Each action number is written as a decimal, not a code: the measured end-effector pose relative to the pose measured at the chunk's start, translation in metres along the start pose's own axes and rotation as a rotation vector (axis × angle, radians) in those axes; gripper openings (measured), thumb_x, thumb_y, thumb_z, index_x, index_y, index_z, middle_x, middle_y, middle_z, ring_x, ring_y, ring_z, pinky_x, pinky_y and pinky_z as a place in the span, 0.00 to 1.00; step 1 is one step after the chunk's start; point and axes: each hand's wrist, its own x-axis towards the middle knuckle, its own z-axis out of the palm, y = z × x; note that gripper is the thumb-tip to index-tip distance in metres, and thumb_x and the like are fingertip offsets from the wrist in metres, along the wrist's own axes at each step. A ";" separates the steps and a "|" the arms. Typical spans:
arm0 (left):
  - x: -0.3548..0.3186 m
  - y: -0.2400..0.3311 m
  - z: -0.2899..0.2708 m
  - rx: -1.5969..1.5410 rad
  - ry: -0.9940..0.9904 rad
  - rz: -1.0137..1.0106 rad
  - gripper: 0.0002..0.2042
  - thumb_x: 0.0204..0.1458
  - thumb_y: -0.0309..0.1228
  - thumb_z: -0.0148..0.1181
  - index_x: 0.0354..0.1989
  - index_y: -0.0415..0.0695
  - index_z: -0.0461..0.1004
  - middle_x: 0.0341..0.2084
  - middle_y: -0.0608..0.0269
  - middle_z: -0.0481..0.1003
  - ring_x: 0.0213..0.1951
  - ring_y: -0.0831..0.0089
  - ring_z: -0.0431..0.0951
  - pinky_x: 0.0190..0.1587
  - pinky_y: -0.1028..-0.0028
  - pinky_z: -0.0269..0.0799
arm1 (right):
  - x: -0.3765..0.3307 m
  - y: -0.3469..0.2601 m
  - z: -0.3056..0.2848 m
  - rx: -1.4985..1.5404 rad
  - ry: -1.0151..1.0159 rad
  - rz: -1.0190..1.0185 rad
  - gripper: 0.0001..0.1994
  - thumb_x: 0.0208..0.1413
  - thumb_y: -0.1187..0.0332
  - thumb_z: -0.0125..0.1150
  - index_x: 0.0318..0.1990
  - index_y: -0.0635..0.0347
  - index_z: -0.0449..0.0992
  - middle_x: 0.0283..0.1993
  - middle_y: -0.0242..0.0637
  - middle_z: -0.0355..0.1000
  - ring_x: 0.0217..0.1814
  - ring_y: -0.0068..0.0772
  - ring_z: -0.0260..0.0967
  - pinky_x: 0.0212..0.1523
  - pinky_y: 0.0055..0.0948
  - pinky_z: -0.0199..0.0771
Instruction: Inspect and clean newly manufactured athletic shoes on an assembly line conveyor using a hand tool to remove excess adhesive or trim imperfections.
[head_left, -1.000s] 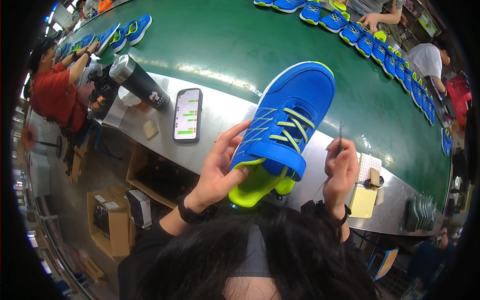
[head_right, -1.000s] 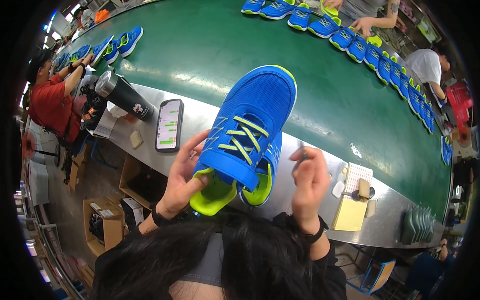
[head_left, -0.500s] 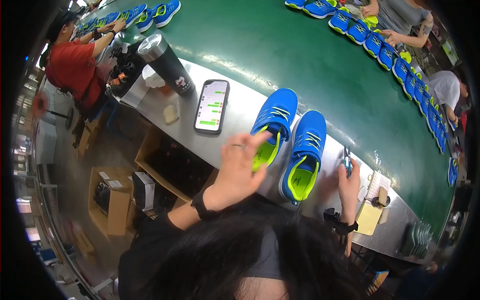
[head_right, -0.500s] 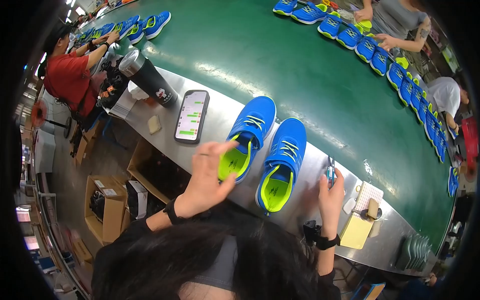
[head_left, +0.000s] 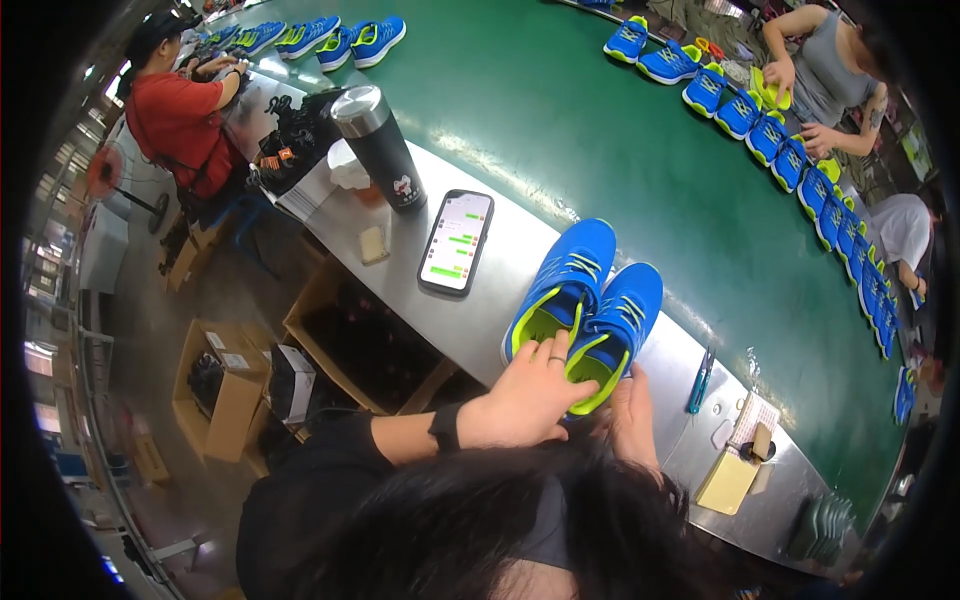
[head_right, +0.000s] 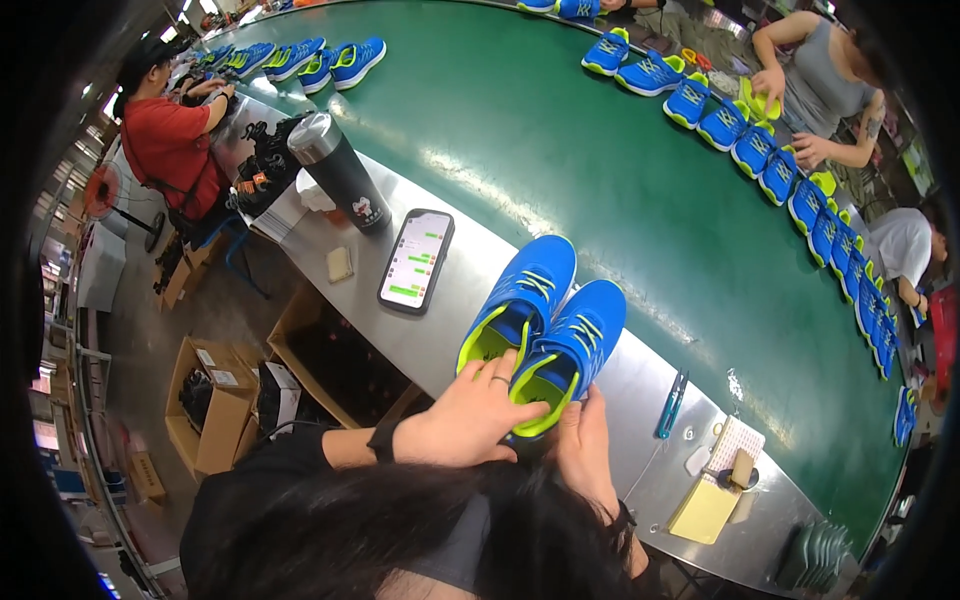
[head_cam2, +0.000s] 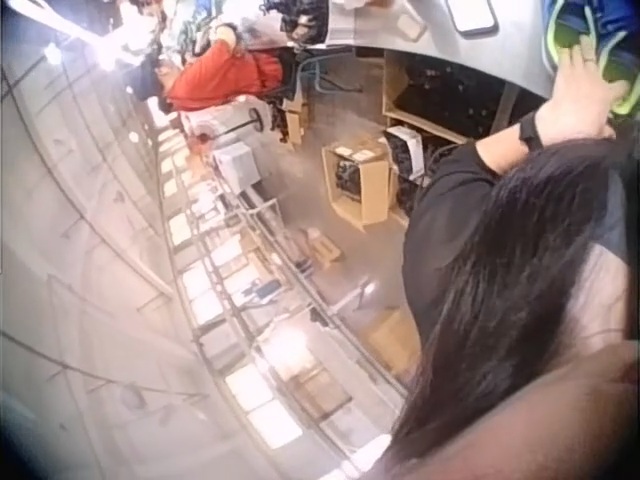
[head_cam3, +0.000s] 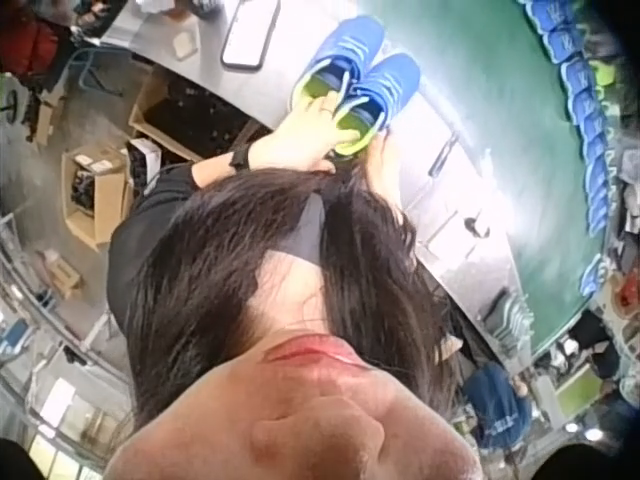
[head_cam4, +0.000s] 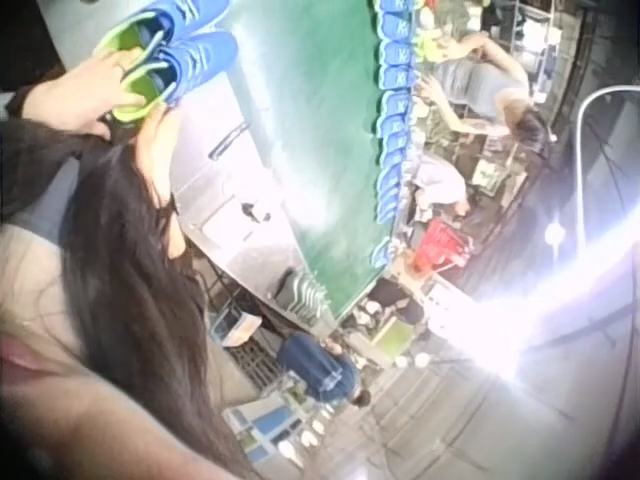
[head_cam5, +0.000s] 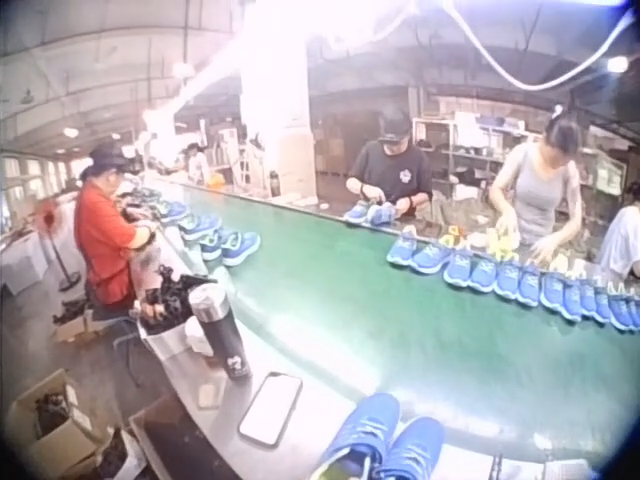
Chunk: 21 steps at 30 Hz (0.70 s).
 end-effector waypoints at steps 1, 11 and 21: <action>0.004 0.005 0.002 0.051 0.013 -0.055 0.29 0.40 0.42 0.70 0.52 0.48 0.70 0.53 0.32 0.63 0.59 0.43 0.62 0.56 0.53 0.58 | 0.002 -0.003 0.003 0.014 -0.003 -0.027 0.31 0.67 0.50 0.39 0.66 0.69 0.49 0.35 0.40 0.69 0.24 0.25 0.68 0.24 0.23 0.71; 0.045 -0.043 -0.063 -0.094 0.225 0.054 0.25 0.32 0.52 0.72 0.32 0.44 0.77 0.31 0.61 0.76 0.38 0.62 0.75 0.53 0.63 0.57 | 0.008 -0.021 -0.030 0.081 -0.054 -0.215 0.32 0.67 0.50 0.39 0.68 0.65 0.47 0.43 0.38 0.68 0.38 0.24 0.69 0.29 0.21 0.73; 0.110 -0.158 -0.264 0.194 0.599 -0.289 0.33 0.32 0.49 0.74 0.49 0.47 0.75 0.44 0.51 0.76 0.51 0.58 0.74 0.61 0.57 0.57 | 0.025 -0.042 -0.045 0.019 0.004 -0.357 0.25 0.69 0.53 0.36 0.63 0.64 0.57 0.50 0.42 0.68 0.41 0.26 0.71 0.33 0.21 0.71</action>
